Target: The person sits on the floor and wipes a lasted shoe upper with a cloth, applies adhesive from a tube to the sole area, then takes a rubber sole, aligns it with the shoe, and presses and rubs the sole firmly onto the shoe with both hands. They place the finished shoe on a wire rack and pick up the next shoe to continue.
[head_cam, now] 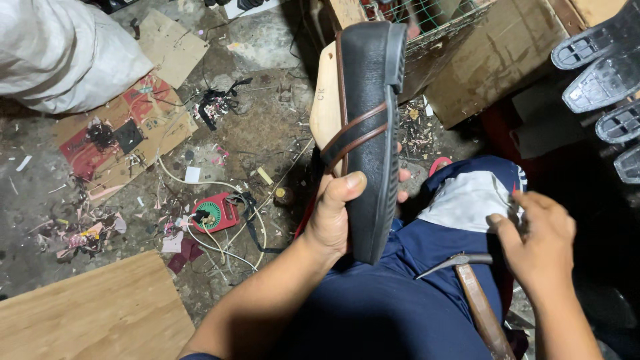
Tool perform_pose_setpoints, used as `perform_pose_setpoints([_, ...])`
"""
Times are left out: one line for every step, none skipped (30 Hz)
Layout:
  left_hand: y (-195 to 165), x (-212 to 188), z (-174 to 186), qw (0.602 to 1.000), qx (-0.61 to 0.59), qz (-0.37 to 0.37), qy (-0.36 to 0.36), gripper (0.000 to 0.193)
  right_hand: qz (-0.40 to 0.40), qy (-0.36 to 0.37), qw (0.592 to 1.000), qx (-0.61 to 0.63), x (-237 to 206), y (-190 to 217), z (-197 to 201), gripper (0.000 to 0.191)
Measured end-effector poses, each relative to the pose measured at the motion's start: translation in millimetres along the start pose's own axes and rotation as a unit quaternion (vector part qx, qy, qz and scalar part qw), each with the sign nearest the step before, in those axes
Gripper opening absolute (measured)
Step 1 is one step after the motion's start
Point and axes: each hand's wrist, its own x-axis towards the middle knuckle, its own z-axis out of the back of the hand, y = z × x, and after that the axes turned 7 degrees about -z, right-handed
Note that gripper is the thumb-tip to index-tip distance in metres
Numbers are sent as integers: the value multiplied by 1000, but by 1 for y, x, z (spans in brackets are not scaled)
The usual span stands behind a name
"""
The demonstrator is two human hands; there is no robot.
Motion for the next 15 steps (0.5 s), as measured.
perform_pose_setpoints([0, 0, 0, 1000, -1, 6, 3, 74, 16, -38, 999, -20, -6, 2, 5, 45])
perform_pose_setpoints([0, 0, 1, 1000, -3, 10, 6, 73, 34, -78, 996, -41, -9, 6, 9, 45])
perform_pose_setpoints([-1, 0, 1, 1000, 12, 1, 5, 72, 35, -80, 996, -29, -12, 11, 14, 38])
perform_pose_setpoints([-1, 0, 1, 1000, 26, -7, 4, 72, 36, -82, 996, -17, -18, 17, 21, 30])
perform_pose_setpoints([-2, 0, 0, 999, 40, -13, 4, 71, 28, -77, 997, 12, -22, 24, 26, 24])
perform_pose_setpoints([-3, -1, 0, 999, 52, -10, 5, 70, 20, -71, 996, 40, -27, 31, 31, 19])
perform_pose_setpoints([-5, -1, -2, 998, 63, -7, 7, 69, 5, -58, 995, 86, -29, 40, 38, 16])
perform_pose_setpoints([-7, -3, -4, 997, 74, -2, 8, 68, 3, -44, 992, 119, -31, 47, 44, 13])
perform_pose_setpoints([-7, -3, -7, 997, 76, -12, 4, 69, -1, -30, 988, 151, -33, 54, 50, 11])
perform_pose_setpoints([-7, -4, -10, 997, 78, -22, 1, 71, 9, -17, 985, 171, -34, 61, 55, 11])
perform_pose_setpoints([-7, -4, -12, 996, 80, -33, -2, 72, 20, -4, 981, 191, -35, 68, 58, 11])
perform_pose_setpoints([-7, -4, -14, 997, 74, -19, 2, 71, 13, 6, 980, 196, -34, 74, 59, 12])
perform_pose_setpoints([-7, -5, -16, 998, 68, -6, 7, 71, 8, 16, 979, 203, -33, 80, 60, 13])
perform_pose_setpoints([-7, -5, -17, 998, 63, 6, 13, 70, 2, 25, 977, 210, -31, 84, 61, 13])
perform_pose_setpoints([-7, -4, -17, 999, 36, 16, 23, 72, -4, 37, 972, 233, -29, 88, 62, 14])
